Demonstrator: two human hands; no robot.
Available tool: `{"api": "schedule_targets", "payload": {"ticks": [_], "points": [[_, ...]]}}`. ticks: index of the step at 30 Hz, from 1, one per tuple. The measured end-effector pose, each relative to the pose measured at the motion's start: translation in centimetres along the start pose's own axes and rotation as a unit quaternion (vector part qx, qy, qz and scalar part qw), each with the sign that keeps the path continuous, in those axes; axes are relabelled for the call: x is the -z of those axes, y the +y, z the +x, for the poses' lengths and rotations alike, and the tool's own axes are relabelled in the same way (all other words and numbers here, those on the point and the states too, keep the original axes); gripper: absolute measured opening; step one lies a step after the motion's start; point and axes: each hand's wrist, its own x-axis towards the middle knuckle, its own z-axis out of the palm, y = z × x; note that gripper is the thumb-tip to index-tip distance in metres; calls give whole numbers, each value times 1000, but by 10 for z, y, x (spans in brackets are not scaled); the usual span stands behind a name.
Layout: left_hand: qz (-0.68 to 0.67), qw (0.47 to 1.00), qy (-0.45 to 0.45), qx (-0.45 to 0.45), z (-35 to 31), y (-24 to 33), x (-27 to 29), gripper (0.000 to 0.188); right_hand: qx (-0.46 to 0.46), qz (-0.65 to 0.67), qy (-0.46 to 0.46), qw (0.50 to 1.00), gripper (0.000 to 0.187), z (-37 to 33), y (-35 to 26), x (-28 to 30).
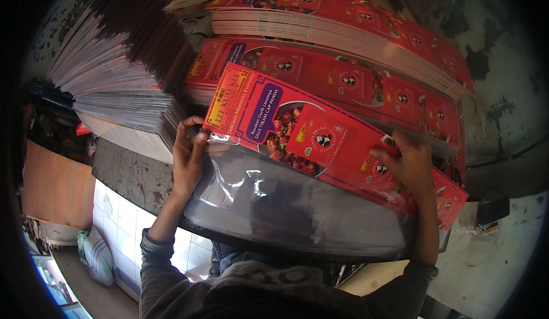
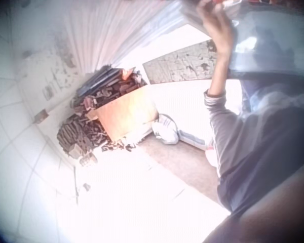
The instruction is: The person inserts printed cardboard sheets into transparent plastic sleeves by hand and stacks the packaged sheets onto piles on the table.
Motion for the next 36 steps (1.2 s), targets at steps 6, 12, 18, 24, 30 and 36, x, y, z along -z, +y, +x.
{"api": "schedule_targets", "payload": {"ticks": [6, 12, 18, 24, 30, 36], "points": [[-3, 1000, -1, -1, 0, -1, 1, 25, 24, 4, 20, 1000, 39, 1, 0, -2], [8, 1000, 2, 3, 1, -1, 0, 25, 26, 2, 15, 1000, 40, -2, 7, -3], [2, 1000, 21, -3, 4, -6, 1, 25, 34, 3, 9, 999, 41, -3, 0, 0], [34, 999, 28, -11, 4, -10, 4, 23, 28, -8, -13, 999, 41, -4, -6, 2], [39, 999, 33, -11, 6, -7, 3, 22, 68, 59, -101, 991, 37, -8, -7, 0], [180, 983, -10, 22, 1, 19, 1, 27, 75, 91, -198, 973, 37, 2, 6, -1]]}}
